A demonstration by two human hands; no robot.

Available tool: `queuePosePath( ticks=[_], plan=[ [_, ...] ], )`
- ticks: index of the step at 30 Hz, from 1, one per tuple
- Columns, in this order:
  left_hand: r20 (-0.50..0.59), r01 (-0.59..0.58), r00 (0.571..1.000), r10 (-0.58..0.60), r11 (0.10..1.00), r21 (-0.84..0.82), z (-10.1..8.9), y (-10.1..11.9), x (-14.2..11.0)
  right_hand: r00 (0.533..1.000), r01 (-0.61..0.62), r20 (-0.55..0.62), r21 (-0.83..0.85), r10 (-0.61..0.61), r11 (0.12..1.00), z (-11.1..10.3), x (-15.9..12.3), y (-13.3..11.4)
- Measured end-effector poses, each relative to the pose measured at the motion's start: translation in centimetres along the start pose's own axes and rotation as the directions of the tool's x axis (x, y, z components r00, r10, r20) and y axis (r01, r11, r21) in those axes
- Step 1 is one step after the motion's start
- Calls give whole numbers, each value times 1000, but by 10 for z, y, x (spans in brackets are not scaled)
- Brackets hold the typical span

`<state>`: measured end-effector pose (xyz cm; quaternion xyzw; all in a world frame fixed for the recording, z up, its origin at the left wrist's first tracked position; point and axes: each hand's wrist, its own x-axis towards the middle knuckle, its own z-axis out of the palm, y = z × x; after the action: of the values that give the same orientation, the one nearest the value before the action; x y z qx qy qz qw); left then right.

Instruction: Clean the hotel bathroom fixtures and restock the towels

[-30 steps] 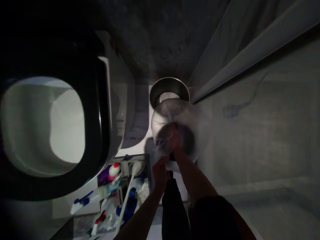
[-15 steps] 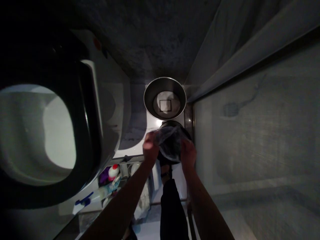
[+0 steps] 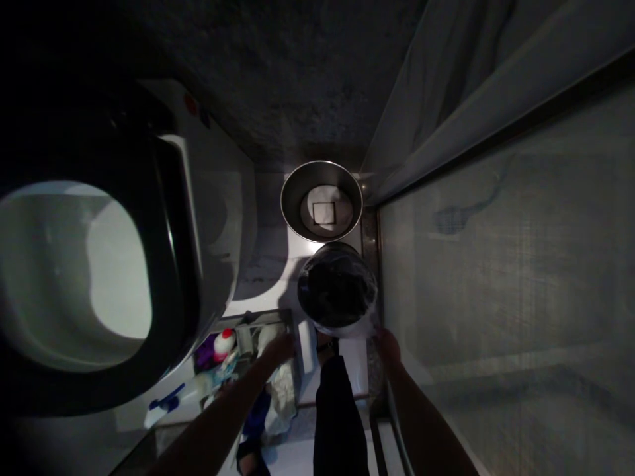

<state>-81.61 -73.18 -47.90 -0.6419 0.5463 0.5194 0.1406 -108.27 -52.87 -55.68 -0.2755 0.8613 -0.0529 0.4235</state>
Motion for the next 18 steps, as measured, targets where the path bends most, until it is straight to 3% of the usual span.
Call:
queuePosePath(
  ticks=[2, 5, 8, 10, 13, 16, 18],
  plan=[
    [-137, 26, 989, -45, 990, -139, -13, 20, 23, 977, -32, -206, 75, 47, 997, 3, -15, 4],
    [-264, 7, 958, -113, 929, -370, -39, 86, 98, 854, 99, -520, 175, 6, 980, -5, -22, -23],
    [-95, 114, 970, -225, 762, -638, -58, 156, 157, 764, 251, -642, 208, -62, 945, -27, -26, -71],
    [-54, 157, 961, -272, 695, -701, -66, 183, 164, 750, 291, -661, 298, -23, 909, -45, -31, -105],
    [-158, 78, 946, -282, 673, -735, -77, 181, 123, 829, 309, -558, 517, 40, 798, -72, -45, -147],
    [-382, -98, 908, -171, 800, -592, -93, 145, 39, 917, 348, -393, 704, -68, 619, -94, -69, -180],
    [-480, -193, 876, -37, 887, -420, -105, 121, -25, 918, 394, -353, 756, -182, 523, -104, -93, -196]
  ],
)
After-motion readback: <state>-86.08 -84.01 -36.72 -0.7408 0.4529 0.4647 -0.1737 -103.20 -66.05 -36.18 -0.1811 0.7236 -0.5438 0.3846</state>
